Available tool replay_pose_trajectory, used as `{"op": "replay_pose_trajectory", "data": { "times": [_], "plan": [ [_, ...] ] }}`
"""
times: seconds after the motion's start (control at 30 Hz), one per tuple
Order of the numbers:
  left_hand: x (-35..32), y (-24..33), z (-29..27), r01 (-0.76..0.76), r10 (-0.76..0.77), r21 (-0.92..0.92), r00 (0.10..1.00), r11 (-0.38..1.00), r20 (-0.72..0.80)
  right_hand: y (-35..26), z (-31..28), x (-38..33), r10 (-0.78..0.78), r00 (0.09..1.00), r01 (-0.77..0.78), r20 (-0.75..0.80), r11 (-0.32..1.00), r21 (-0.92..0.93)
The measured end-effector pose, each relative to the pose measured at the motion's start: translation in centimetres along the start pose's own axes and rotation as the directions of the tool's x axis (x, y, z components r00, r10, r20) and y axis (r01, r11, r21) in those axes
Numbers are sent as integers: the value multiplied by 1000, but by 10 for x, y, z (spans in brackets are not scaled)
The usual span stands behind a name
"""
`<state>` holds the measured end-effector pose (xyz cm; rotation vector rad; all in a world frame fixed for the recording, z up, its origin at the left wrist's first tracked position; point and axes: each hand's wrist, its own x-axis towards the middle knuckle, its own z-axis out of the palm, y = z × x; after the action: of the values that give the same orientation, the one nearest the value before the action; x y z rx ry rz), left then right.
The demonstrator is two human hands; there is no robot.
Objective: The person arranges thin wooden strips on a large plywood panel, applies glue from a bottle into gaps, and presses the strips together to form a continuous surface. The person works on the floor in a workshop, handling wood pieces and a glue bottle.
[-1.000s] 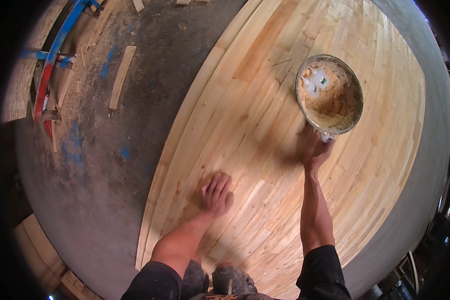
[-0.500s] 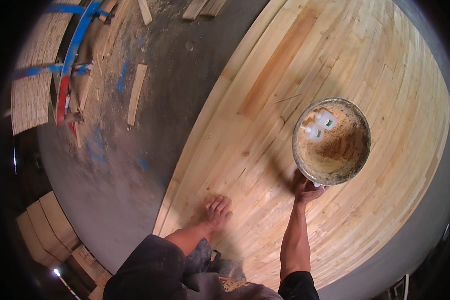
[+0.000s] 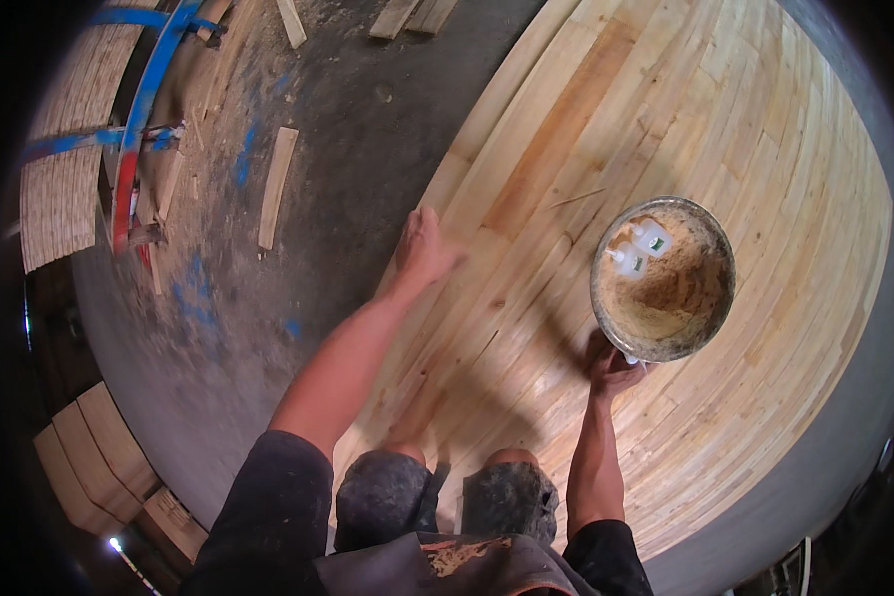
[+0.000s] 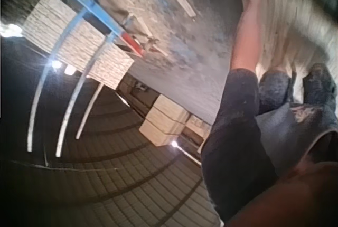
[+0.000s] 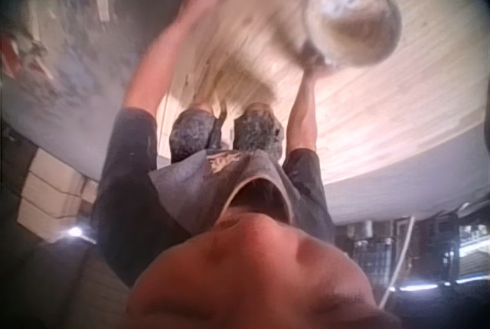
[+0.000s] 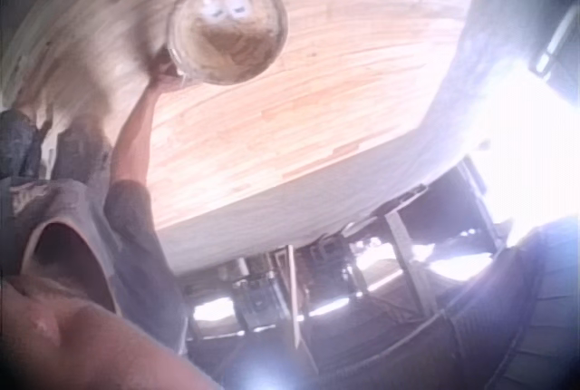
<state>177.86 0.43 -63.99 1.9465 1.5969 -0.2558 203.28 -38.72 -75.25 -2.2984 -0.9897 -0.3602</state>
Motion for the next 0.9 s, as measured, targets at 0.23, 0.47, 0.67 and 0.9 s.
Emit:
{"op": "replay_pose_trajectory", "data": {
  "times": [0.23, 0.47, 0.67, 0.9],
  "plan": [
    [25, -3, -7, 61, -70, 95, 993, 994, 90, -27, -6, 38, 95, 991, -104, 92, 990, 96],
    [7, -32, 18, -6, 7, 11, 995, 1000, -99, -24, -111, 57, 97, 872, -264, 480, 919, 294],
    [-14, -49, 6, 35, -37, 96, 999, 995, 12, -69, -155, 217, -207, 931, 165, 302, 973, 159],
    [-3, -45, -14, -77, 40, 216, 984, 973, 171, -123, -32, 269, -30, 527, 292, 850, 945, -148]
  ]
}}
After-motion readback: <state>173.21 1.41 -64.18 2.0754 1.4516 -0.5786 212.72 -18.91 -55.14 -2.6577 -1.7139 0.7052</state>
